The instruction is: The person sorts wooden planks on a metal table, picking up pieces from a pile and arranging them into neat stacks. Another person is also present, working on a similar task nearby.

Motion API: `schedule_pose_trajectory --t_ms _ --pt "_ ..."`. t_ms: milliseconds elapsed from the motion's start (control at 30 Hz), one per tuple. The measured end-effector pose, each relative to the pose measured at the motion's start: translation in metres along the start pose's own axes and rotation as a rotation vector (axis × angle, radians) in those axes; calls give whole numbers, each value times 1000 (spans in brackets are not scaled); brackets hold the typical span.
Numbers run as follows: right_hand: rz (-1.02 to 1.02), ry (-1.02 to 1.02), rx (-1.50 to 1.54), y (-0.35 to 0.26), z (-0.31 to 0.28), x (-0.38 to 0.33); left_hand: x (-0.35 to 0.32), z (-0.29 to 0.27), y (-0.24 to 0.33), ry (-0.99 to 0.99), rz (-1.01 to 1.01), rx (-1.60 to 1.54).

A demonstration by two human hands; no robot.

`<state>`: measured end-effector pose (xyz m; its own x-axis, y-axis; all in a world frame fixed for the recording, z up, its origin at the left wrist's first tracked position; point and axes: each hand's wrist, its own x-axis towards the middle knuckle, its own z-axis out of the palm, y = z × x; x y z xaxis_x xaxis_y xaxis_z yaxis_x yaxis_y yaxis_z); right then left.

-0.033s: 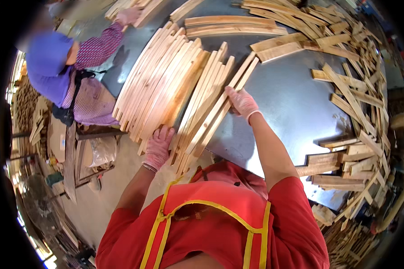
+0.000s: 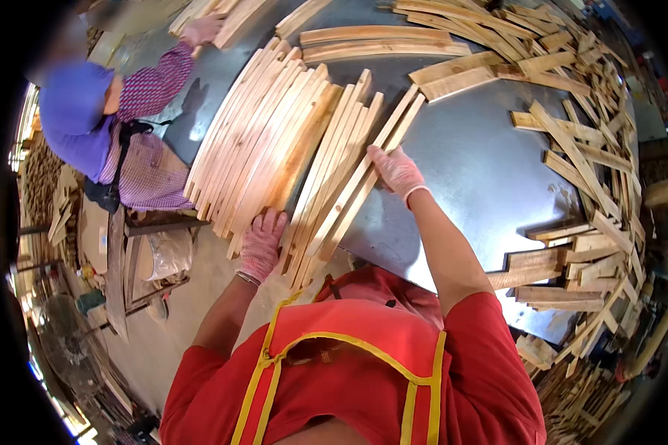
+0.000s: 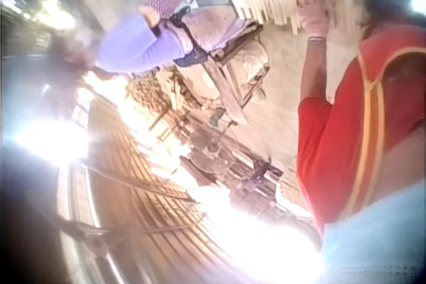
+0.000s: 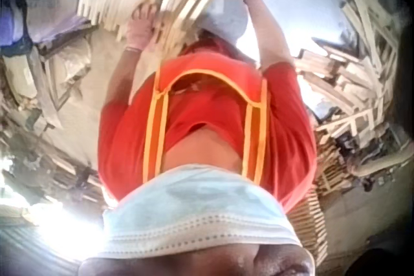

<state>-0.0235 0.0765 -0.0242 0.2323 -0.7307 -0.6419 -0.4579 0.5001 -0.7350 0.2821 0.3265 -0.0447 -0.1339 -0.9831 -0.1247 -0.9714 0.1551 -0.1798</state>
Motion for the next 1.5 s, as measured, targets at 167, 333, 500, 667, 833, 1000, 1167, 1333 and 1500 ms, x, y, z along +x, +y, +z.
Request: schedule_pose_trajectory --t_ms 167,333,500,667,833,1000,1167,1333,1500 --pt "-66 34 146 31 22 0 27 -23 9 -91 -232 -325" --pt "-11 -59 -223 5 42 -15 37 -84 17 -255 -515 -894" --pt "-275 -242 -266 0 31 -27 77 -74 83 121 -244 -263" --pt "-483 -120 -165 26 -159 -54 106 -48 108 1 -209 -106" --pt "-181 143 -1168 103 -427 -142 114 -80 127 -103 -345 -146" --pt "180 -251 -1636 191 -484 -158 171 -119 199 -140 -32 -355" --pt "-367 -182 -1296 159 -397 -161 204 -157 341 -85 318 -479" --pt "-788 228 -1028 180 -347 -168 228 -151 412 -418 410 -322" --pt "-225 461 -1300 218 -429 -197 193 -105 346 -352 367 -526"
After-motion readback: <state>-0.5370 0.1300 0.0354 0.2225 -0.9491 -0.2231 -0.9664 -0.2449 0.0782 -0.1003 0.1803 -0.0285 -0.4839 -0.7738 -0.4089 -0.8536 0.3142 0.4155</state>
